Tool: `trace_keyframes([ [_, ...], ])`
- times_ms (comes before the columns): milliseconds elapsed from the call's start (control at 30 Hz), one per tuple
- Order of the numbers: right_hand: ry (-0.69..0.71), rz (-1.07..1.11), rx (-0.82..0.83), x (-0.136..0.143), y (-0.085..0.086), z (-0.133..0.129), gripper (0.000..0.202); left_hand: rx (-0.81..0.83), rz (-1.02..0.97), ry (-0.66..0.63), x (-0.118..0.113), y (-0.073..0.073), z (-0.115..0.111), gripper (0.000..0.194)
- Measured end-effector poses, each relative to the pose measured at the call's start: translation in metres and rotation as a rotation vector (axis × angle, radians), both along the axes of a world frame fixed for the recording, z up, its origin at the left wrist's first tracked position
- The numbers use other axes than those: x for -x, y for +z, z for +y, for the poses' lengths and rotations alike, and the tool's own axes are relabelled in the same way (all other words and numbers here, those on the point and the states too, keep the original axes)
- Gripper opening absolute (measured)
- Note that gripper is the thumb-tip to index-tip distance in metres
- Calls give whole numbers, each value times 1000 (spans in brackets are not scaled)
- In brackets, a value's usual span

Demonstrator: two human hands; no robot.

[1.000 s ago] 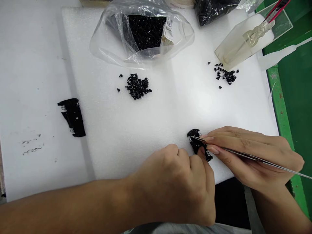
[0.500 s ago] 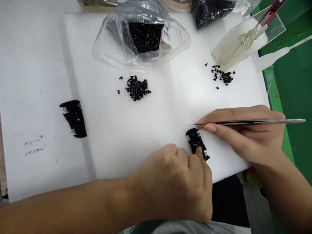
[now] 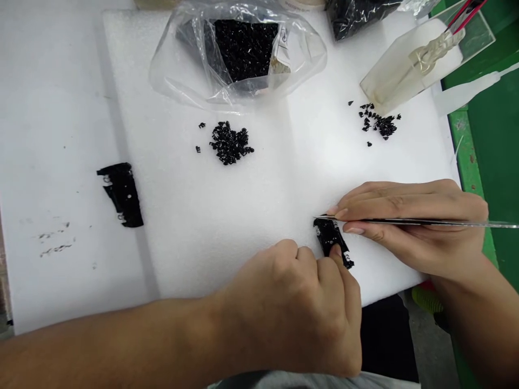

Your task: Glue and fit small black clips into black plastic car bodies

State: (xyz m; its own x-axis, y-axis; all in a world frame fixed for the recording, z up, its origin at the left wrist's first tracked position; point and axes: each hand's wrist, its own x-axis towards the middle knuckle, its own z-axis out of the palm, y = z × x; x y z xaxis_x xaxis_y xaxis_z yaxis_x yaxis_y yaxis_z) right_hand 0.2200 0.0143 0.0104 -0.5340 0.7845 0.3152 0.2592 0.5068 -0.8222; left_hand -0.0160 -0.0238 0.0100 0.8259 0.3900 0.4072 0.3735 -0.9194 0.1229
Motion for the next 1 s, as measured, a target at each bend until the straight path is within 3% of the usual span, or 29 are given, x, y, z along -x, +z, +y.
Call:
trace_keyframes([
  [333, -3, -12, 3, 1, 0, -2, 34, 6, -17, 11, 0, 0, 1, 17],
  [633, -11, -2, 1, 2, 1, 0, 34, 8, -15, -3, 1, -1, 1, 20],
  [833, -93, 41, 11, 2, -1, -7, 44, 26, -5, -12, 0, 0, 1, 22],
  [933, -140, 9, 52, 2, 5, -9, 33, 27, -16, -6, 0, 0, 2, 19],
  [1000, -249, -34, 121, 7, 15, -3, 20, 0, -31, 6, -1, -2, 2, 13],
])
